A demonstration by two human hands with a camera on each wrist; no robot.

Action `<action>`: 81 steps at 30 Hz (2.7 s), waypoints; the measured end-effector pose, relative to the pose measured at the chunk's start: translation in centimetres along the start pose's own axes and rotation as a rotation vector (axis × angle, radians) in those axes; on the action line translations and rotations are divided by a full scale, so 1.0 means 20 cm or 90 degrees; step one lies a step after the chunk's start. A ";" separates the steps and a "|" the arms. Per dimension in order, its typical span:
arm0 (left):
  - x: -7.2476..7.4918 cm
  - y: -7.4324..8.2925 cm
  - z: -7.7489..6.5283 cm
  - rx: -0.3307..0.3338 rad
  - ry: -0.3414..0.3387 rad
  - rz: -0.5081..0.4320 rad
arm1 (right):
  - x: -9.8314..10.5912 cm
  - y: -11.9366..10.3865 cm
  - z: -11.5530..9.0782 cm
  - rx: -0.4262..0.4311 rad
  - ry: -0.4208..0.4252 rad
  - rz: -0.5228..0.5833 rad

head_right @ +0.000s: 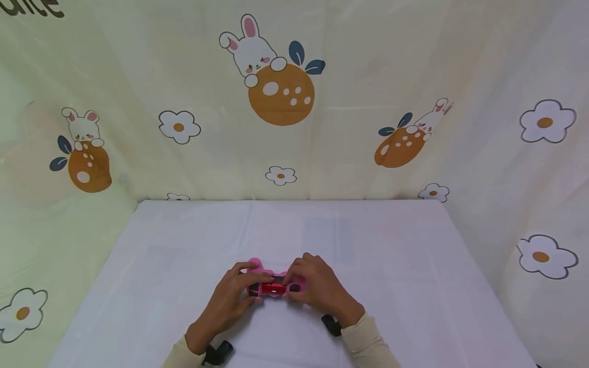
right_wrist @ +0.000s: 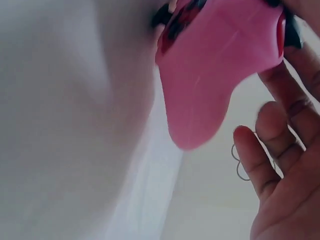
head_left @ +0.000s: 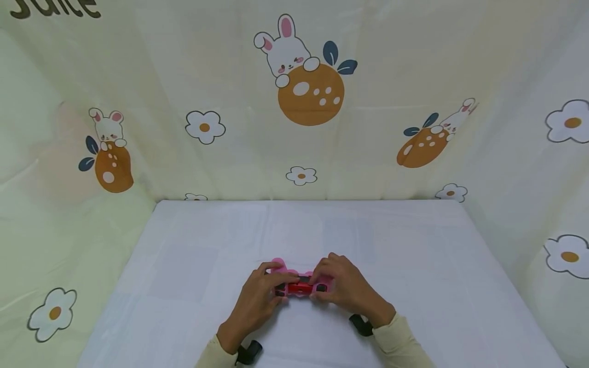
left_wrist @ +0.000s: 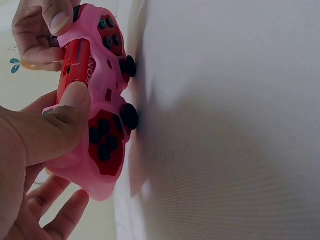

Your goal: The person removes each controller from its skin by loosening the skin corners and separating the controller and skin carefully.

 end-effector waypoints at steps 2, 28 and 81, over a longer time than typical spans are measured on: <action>0.00 0.00 0.00 -0.007 0.010 0.001 | 0.00 0.01 0.01 0.016 -0.005 -0.019; 0.03 0.01 0.02 -0.069 0.033 0.006 | 0.03 0.05 0.18 -0.001 -0.336 0.170; 0.03 0.04 0.05 -0.041 -0.013 -0.033 | 0.10 0.10 0.01 0.122 -0.269 0.290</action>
Point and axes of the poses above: each hand's wrist, its own z-axis towards the middle knuckle, its own x-axis out of the back of the hand, y = z × x, the point moved 4 cm from there along z, towards the middle knuckle, and after that the axes turned 5 degrees about -y, right-handed, at the moved point
